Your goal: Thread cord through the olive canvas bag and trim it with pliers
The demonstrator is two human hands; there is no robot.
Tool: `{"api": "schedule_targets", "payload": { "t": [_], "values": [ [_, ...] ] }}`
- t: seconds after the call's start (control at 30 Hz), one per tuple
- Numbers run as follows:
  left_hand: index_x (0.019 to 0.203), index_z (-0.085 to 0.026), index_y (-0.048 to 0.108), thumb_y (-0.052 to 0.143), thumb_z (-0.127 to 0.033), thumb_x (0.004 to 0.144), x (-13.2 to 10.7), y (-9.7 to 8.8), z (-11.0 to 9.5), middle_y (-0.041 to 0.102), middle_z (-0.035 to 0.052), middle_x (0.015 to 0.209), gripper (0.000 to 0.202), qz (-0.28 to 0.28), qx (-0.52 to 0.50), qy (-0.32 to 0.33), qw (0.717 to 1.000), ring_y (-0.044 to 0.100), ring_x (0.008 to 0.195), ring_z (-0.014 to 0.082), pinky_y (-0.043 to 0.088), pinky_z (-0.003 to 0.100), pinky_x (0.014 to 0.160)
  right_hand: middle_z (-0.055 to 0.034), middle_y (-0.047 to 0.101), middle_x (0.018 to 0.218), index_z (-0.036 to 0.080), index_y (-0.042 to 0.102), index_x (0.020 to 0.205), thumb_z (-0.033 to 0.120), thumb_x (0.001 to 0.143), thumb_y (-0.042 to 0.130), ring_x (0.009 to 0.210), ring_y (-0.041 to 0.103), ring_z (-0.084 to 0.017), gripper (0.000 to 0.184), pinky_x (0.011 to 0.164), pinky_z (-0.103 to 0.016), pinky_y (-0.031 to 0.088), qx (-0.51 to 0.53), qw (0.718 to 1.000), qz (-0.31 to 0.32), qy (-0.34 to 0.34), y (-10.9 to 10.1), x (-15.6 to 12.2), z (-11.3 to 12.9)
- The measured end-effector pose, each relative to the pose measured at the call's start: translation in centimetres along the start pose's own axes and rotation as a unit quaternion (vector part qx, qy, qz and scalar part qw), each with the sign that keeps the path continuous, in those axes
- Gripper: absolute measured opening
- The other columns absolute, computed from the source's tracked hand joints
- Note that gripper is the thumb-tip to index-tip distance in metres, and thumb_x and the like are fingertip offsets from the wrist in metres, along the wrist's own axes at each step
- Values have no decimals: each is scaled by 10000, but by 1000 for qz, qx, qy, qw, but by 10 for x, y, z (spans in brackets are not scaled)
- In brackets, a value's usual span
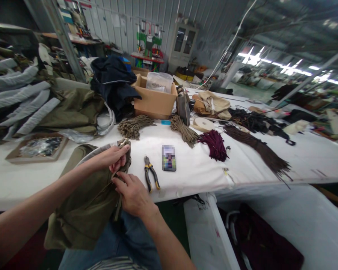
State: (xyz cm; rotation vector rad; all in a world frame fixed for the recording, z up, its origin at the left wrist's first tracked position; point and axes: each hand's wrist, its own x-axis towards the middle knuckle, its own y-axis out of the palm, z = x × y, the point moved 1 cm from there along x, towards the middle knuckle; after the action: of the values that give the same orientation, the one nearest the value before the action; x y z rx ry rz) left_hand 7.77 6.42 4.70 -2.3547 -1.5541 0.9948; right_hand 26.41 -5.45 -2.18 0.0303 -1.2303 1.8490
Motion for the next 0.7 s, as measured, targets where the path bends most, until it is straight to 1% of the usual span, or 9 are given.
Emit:
{"api": "schedule_targets", "payload": {
  "t": [0.1,0.17,0.23,0.3,0.4,0.5,0.53,0.6,0.7],
  "values": [
    [600,-229,641,250,-959,1016,-2,2,0,618,85,459,926,6,21,-3,1000,568,416,204,482,350,513,-163,673,1585,250,567,1662,151,1154,546,1343,662,-328,518,1141,-532,632,9,1000,9,6,-5,-1,6],
    [648,-229,656,241,-922,1054,-3,4,2,611,46,475,904,9,43,-6,999,580,439,198,499,351,540,-155,694,1532,246,574,1649,155,1159,532,1330,655,-325,500,1146,-523,630,13,1000,16,9,-8,0,9],
    [721,-223,679,277,-890,1086,-4,7,5,611,-3,518,860,9,70,-7,997,596,475,183,532,348,588,-156,694,1518,229,584,1633,160,1161,524,1332,644,-324,481,1156,-515,625,13,1000,21,6,-11,1,13],
    [781,-217,697,336,-870,1099,-6,9,8,627,-26,575,812,2,101,-2,995,620,523,177,568,354,647,-161,687,1523,216,595,1618,160,1157,527,1343,633,-326,469,1170,-512,616,14,1000,22,-2,-12,2,18],
    [878,-206,740,433,-813,1109,-11,13,8,730,14,740,719,-24,155,23,987,710,695,207,610,396,800,-168,694,1501,203,610,1594,151,1153,523,1337,628,-328,452,1170,-513,614,19,1000,18,-11,-11,3,25],
    [977,-186,783,601,-714,1071,-20,17,4,815,103,962,567,-48,219,47,973,768,938,269,593,460,963,-180,708,1449,166,624,1553,155,1153,512,1314,626,-333,416,1160,-526,615,29,999,13,-17,-6,4,30],
    [995,-181,793,641,-684,1050,-23,18,3,825,134,1001,528,-50,238,49,969,775,986,295,583,471,977,-186,710,1433,151,631,1533,157,1152,511,1305,625,-335,399,1157,-529,615,33,999,12,-18,-4,5,32],
    [987,-185,808,666,-644,1025,-27,22,0,836,174,1007,482,-43,264,51,962,787,1012,339,572,466,952,-199,712,1404,127,648,1490,163,1150,514,1289,622,-340,368,1147,-534,615,37,999,12,-19,-1,7,34],
    [862,-195,794,647,-600,1038,-27,25,-2,826,164,918,465,-3,274,68,959,790,946,348,562,448,897,-203,710,1396,121,662,1470,176,1149,528,1295,618,-347,352,1146,-542,608,25,999,21,-20,3,11,39]
  ]
}}
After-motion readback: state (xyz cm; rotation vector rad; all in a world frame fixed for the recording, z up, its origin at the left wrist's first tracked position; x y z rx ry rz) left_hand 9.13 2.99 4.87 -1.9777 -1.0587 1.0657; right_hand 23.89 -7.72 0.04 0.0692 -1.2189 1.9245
